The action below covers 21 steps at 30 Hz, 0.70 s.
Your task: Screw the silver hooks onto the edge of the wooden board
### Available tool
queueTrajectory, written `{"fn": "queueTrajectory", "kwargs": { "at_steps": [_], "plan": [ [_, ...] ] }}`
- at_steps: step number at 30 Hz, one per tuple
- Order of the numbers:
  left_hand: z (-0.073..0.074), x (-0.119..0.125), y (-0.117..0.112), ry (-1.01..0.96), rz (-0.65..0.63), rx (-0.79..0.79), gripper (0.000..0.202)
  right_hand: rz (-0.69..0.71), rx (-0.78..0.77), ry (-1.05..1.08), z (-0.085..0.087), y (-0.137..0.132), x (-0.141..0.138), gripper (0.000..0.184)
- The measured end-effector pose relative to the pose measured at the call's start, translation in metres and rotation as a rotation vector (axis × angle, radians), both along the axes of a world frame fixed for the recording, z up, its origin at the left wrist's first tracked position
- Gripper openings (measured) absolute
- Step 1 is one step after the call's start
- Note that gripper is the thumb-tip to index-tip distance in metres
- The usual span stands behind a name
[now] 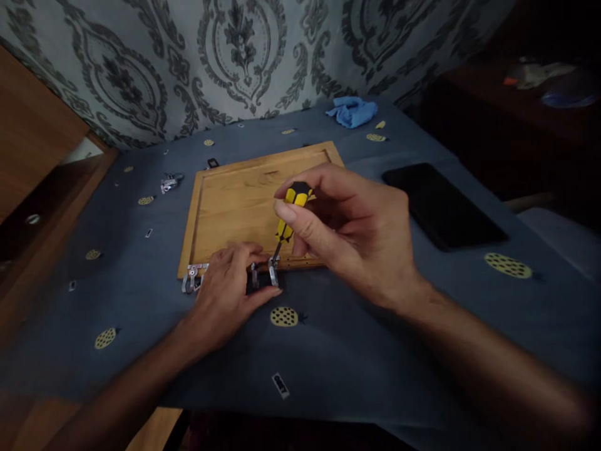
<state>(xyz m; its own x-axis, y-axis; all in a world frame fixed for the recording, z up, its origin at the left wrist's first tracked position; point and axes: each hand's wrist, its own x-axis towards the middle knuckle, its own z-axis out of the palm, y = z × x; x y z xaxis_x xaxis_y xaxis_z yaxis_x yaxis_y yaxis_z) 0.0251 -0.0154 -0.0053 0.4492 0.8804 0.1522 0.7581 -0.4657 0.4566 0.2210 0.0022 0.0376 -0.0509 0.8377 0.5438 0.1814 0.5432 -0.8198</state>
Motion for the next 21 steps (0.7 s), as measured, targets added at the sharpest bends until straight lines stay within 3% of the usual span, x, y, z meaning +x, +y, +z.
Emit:
{"fn": "queueTrajectory", "kwargs": {
  "at_steps": [13,21],
  "plan": [
    [0.003,0.002,0.0,0.014,-0.013,0.036,0.043,0.098,-0.066,0.031,0.0,0.0,-0.002,0.015],
    [0.002,0.002,0.0,0.006,-0.028,0.057,0.042,0.294,-0.193,0.073,0.009,-0.002,0.0,0.014]
  ]
}}
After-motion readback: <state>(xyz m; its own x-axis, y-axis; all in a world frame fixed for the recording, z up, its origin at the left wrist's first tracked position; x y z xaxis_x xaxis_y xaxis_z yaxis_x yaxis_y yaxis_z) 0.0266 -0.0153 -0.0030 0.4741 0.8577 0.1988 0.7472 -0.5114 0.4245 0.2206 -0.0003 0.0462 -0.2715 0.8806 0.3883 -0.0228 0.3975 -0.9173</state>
